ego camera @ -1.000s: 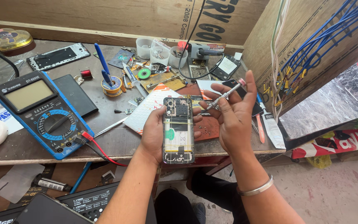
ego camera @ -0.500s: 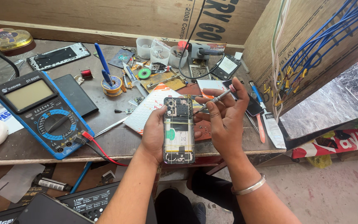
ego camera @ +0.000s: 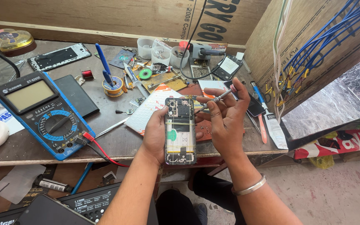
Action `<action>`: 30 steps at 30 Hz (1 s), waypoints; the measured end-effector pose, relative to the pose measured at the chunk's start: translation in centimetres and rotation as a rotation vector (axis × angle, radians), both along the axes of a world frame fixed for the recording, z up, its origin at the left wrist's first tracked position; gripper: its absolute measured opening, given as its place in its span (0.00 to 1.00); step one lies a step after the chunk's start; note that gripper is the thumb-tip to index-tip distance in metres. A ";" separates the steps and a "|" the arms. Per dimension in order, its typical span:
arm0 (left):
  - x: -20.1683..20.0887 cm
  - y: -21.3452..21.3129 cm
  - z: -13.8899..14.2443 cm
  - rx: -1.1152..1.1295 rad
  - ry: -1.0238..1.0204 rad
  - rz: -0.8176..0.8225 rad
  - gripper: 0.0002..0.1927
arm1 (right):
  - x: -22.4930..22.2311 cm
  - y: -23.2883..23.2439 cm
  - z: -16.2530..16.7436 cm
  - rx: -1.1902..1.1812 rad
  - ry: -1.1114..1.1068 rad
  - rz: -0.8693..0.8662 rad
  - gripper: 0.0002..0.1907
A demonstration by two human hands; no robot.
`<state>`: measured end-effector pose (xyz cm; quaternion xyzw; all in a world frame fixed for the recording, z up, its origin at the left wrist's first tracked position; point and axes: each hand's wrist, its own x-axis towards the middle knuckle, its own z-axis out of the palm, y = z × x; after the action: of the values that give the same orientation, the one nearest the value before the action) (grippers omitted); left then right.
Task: The person holds a disassembled smartphone with its back cover removed, then uses a screwdriver to unscrew and work on the internal components of the phone at a cluttered repair workbench, occasionally picking up small parts from the desk.
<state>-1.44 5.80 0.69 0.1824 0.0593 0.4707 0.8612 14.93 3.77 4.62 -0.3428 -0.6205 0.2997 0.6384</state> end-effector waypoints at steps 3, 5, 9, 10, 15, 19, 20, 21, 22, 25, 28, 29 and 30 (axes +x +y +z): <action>0.0 -0.1 0.0 0.010 -0.025 -0.006 0.30 | 0.0 0.0 0.1 -0.001 0.005 0.007 0.33; 0.1 -0.1 0.0 0.007 -0.024 -0.008 0.30 | 0.0 0.0 0.1 -0.004 -0.001 0.003 0.33; 0.0 -0.1 0.0 0.022 -0.008 -0.010 0.31 | 0.0 -0.2 0.1 -0.001 -0.024 -0.014 0.33; 0.0 -0.1 0.1 0.036 -0.013 -0.011 0.31 | 0.0 -0.2 0.1 0.002 -0.028 -0.015 0.33; 0.0 -0.1 0.2 -0.002 0.015 -0.002 0.31 | 0.1 -0.1 0.0 -0.005 -0.041 -0.032 0.32; 0.1 -0.2 0.2 0.024 -0.012 -0.005 0.30 | 0.1 0.0 -0.2 -0.002 -0.048 -0.024 0.33; 0.1 -0.2 0.2 0.025 -0.006 -0.006 0.30 | 0.1 0.0 -0.2 0.017 -0.078 -0.013 0.33; 0.0 -0.2 0.2 0.026 -0.001 -0.006 0.31 | 0.1 -0.1 -0.2 0.037 -0.107 -0.002 0.33; 0.0 -0.2 0.2 0.027 0.005 -0.007 0.31 | 0.2 -0.1 -0.2 0.057 -0.137 0.009 0.33; 0.1 -0.1 0.3 0.096 -0.069 -0.047 0.32 | 0.2 -0.5 0.1 0.130 -0.249 0.020 0.32; 0.0 -0.1 0.2 0.029 0.030 -0.005 0.32 | 0.3 -0.9 0.8 0.216 -0.314 -0.050 0.23; 0.0 -0.1 0.2 0.033 0.038 -0.002 0.33 | 0.3 -1.0 1.1 0.245 -0.363 -0.119 0.21; 0.1 -0.1 0.2 0.038 0.045 -0.001 0.33 | 0.3 -1.1 1.4 0.273 -0.412 -0.189 0.19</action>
<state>-1.38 5.72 0.88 0.2094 0.0695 0.4673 0.8562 15.25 2.71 6.04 -0.3638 -0.7374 0.0759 0.5641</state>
